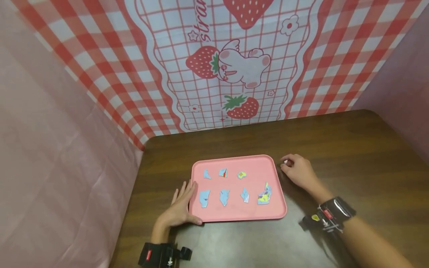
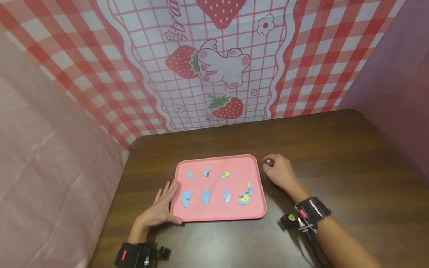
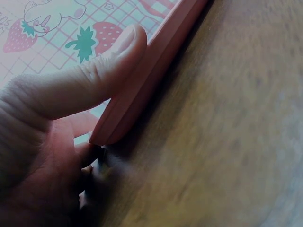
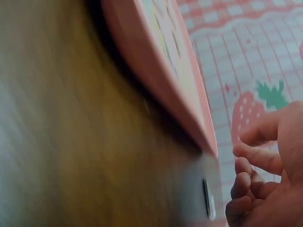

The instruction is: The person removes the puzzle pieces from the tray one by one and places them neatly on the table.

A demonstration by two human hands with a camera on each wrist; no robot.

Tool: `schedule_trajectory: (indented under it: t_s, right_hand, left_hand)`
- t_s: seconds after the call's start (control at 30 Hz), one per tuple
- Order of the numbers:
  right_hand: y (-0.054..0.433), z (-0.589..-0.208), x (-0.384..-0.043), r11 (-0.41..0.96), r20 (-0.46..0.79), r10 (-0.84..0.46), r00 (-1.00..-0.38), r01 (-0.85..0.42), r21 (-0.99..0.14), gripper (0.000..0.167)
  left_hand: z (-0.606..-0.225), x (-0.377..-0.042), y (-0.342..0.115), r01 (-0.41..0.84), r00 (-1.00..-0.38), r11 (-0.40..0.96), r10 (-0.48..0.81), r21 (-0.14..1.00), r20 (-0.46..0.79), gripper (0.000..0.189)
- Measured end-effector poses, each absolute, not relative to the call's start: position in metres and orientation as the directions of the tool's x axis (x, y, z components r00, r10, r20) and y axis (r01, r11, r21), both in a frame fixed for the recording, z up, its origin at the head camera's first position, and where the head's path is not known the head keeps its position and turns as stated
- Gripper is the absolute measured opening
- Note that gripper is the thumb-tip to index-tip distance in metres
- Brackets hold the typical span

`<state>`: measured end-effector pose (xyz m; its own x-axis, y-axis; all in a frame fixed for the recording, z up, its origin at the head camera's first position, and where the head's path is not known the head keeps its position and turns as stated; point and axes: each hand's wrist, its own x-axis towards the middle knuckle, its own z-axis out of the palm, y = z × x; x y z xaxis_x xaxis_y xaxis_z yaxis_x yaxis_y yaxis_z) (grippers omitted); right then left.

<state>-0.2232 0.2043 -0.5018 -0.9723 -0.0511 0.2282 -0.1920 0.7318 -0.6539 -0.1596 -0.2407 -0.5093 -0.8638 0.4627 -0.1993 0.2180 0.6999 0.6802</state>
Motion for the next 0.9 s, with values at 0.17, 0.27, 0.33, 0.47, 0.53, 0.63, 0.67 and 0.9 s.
schedule_trajectory:
  t_s: [0.17,0.27,0.33,0.47,0.53,0.63,0.67,0.9]
  right_hand:
    - [0.179,-0.496,-0.201,0.72,0.248,-0.14,-0.959,-0.27,-0.639,0.019]
    - [0.163,-0.498,-0.186,0.747,0.266,-0.221,-0.938,-0.338,-0.572,0.025]
    - [0.153,-0.5,-0.177,0.774,0.259,-0.274,-0.926,-0.372,-0.513,0.035]
    - [0.143,-0.501,-0.165,0.815,0.247,-0.306,-0.919,-0.387,-0.431,0.057]
    - [0.14,-0.501,-0.164,0.83,0.238,-0.324,-0.915,-0.396,-0.393,0.059]
    - [0.138,-0.501,-0.164,0.843,0.22,-0.341,-0.914,-0.4,-0.36,0.053]
    - [0.137,-0.5,-0.164,0.846,0.21,-0.342,-0.916,-0.397,-0.356,0.052]
    - [0.139,-0.5,-0.163,0.858,0.122,-0.296,-0.947,-0.32,-0.402,0.059]
  left_hand:
    - [-0.508,-0.16,-0.239,0.226,-0.864,0.69,0.468,0.688,-0.185,0.135]
    - [-0.507,-0.16,-0.239,0.227,-0.864,0.69,0.468,0.687,-0.185,0.135]
    - [-0.505,-0.16,-0.241,0.228,-0.868,0.692,0.464,0.685,-0.18,0.135]
    - [-0.505,-0.161,-0.243,0.236,-0.871,0.693,0.462,0.681,-0.168,0.135]
    - [-0.505,-0.161,-0.244,0.238,-0.868,0.694,0.465,0.68,-0.171,0.136]
    - [-0.506,-0.16,-0.245,0.237,-0.868,0.695,0.465,0.679,-0.173,0.135]
    - [-0.506,-0.16,-0.245,0.237,-0.87,0.696,0.463,0.678,-0.171,0.135]
    - [-0.509,-0.156,-0.241,0.227,-0.866,0.688,0.467,0.69,-0.18,0.134]
